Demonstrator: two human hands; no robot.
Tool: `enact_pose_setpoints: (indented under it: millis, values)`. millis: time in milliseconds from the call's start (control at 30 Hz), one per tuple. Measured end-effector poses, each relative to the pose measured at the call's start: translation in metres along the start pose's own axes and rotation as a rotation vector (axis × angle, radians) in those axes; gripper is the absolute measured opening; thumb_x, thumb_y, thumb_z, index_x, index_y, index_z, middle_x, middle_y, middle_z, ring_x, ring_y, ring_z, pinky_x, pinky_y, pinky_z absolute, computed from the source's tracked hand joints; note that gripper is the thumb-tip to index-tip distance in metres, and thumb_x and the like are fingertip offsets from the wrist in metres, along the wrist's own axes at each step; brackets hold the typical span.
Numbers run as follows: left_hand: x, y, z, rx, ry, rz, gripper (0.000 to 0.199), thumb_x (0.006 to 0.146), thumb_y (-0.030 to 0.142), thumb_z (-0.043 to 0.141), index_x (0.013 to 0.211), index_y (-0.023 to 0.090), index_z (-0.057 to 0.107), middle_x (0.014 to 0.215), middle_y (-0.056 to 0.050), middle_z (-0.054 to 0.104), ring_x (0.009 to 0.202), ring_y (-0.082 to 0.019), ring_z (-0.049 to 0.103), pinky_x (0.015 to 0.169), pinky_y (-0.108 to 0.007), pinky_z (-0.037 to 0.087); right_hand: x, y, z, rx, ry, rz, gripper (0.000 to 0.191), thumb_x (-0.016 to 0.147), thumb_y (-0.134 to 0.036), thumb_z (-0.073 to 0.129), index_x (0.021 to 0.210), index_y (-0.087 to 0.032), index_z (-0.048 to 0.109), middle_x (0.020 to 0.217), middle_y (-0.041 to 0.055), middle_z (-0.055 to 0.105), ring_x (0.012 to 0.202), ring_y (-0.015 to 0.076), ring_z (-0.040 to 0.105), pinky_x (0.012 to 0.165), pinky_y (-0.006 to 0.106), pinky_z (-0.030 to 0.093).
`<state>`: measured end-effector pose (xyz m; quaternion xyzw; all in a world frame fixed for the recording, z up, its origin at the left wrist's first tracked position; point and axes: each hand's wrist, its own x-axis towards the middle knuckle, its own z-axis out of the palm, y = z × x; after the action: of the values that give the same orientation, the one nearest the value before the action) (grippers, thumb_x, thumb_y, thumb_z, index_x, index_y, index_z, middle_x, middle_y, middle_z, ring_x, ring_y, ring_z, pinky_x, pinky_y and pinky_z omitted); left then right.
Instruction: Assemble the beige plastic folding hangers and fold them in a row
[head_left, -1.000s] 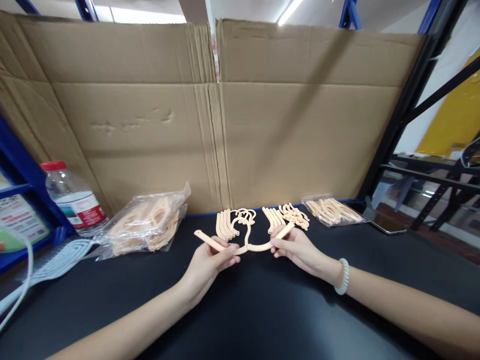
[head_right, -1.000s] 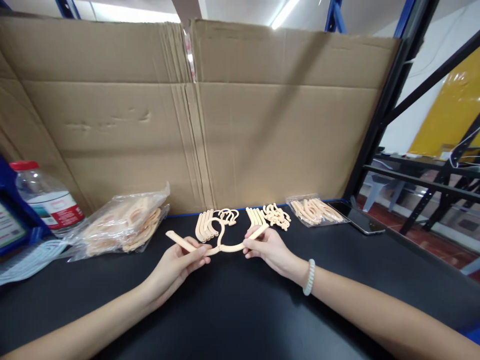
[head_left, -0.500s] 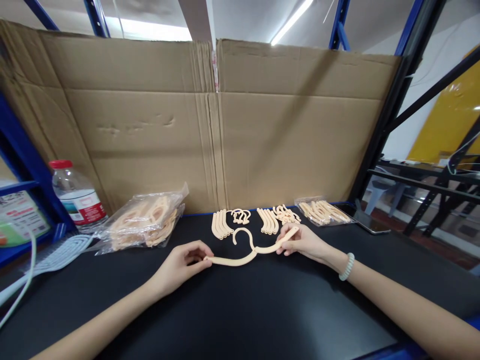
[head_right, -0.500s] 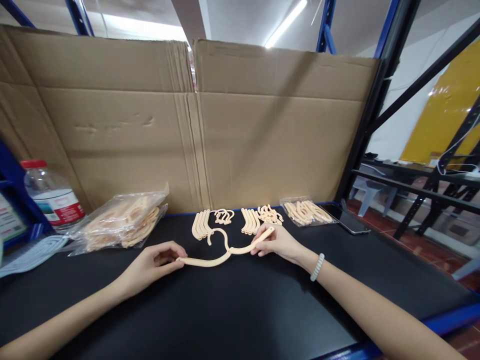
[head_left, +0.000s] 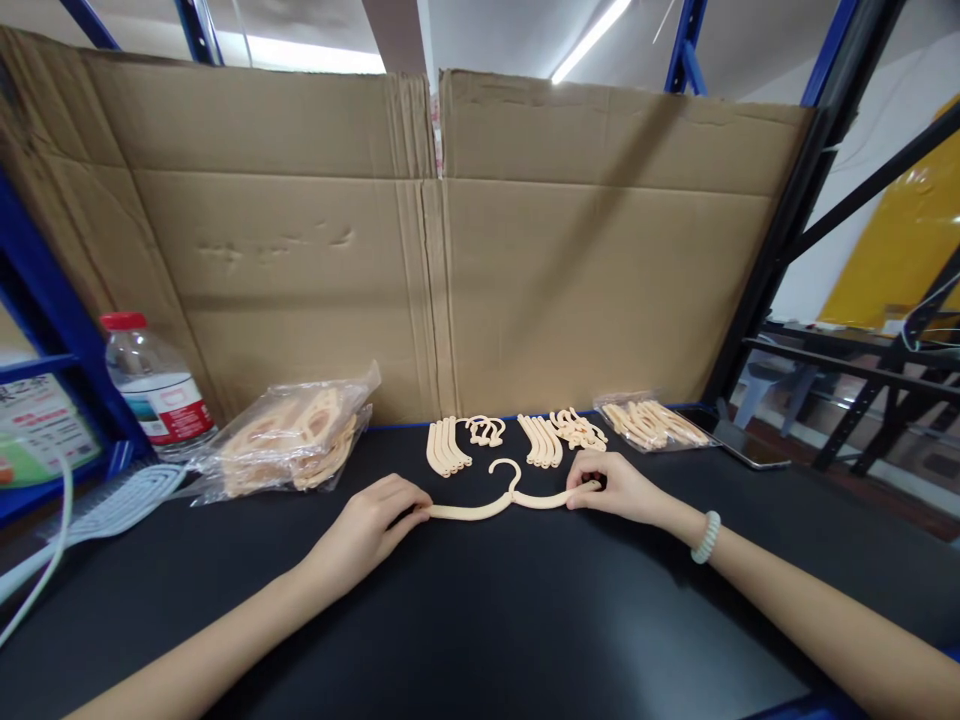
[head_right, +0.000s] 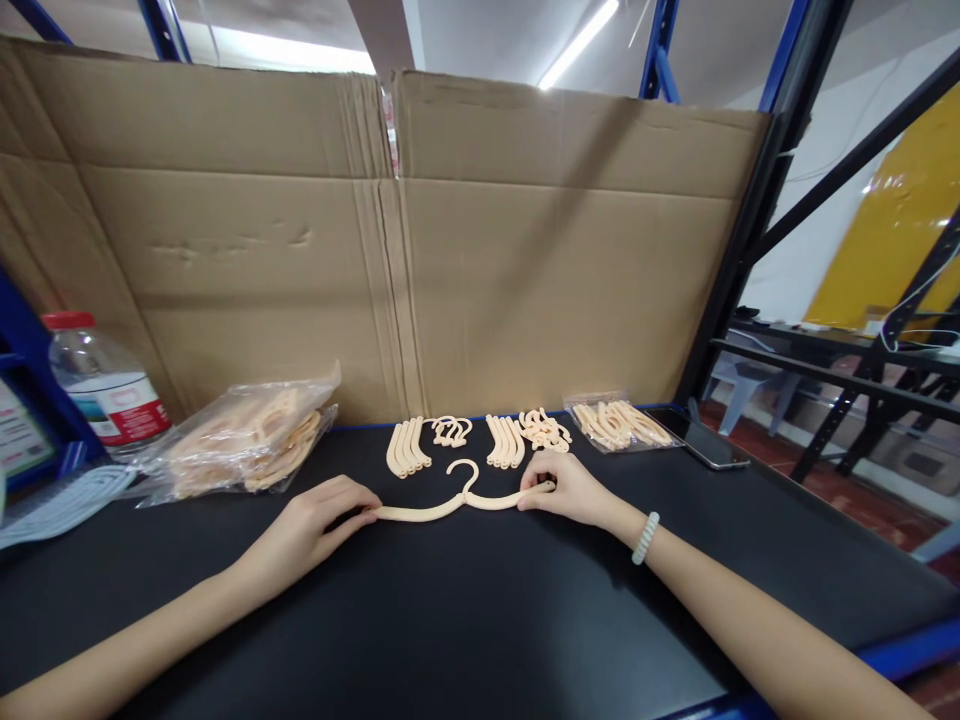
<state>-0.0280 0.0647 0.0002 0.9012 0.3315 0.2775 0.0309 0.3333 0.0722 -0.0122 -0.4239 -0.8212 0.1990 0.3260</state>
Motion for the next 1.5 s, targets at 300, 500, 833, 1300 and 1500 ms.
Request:
enact_pose_setpoints:
  millis: [300,500,833,1300,1500]
  values:
    - [0.002,-0.004,0.002,0.051,0.075,-0.007,0.017,0.09,0.023,0.051,0.088,0.02,0.067,0.084,-0.005,0.068,0.078,-0.019,0.064,0.073,-0.03,0.051,0.004,-0.001,0.004,-0.094,0.044,-0.008,0.008,0.081,-0.023,0.064,0.082,-0.018,0.07,0.078,0.0041,0.064,0.07,0.0158,0.056,0.067,0.03,0.045]
    - [0.0,-0.005,0.002,0.047,0.093,0.001,0.017,0.09,0.021,0.052,0.089,0.02,0.068,0.085,-0.005,0.069,0.078,-0.019,0.064,0.073,-0.031,0.052,0.005,-0.003,0.004,-0.127,0.042,-0.026,0.008,0.081,-0.015,0.06,0.078,-0.019,0.067,0.078,0.0035,0.063,0.073,0.0167,0.057,0.071,0.031,0.044]
    - [0.0,-0.007,0.003,0.03,0.094,0.016,0.018,0.09,0.022,0.051,0.086,0.02,0.069,0.083,-0.005,0.07,0.077,-0.019,0.065,0.071,-0.03,0.053,0.005,-0.002,0.004,-0.131,0.049,-0.006,0.008,0.079,-0.013,0.061,0.078,-0.018,0.067,0.077,0.0027,0.064,0.071,0.0158,0.057,0.069,0.03,0.045]
    - [0.001,-0.008,0.004,0.067,0.091,-0.013,0.015,0.089,0.021,0.052,0.085,0.02,0.066,0.082,-0.004,0.068,0.077,-0.019,0.064,0.071,-0.03,0.051,0.01,0.001,0.007,-0.141,0.057,-0.029,0.007,0.079,-0.013,0.06,0.079,-0.017,0.066,0.078,0.0038,0.064,0.072,0.0161,0.057,0.07,0.03,0.044]
    - [-0.001,-0.002,0.003,0.062,0.04,-0.032,0.015,0.091,0.019,0.046,0.085,0.019,0.06,0.082,-0.004,0.062,0.077,-0.018,0.06,0.07,-0.03,0.048,0.007,0.001,0.004,-0.13,0.001,-0.075,0.005,0.081,-0.018,0.06,0.079,-0.017,0.064,0.078,0.0032,0.061,0.071,0.0153,0.055,0.068,0.029,0.043]
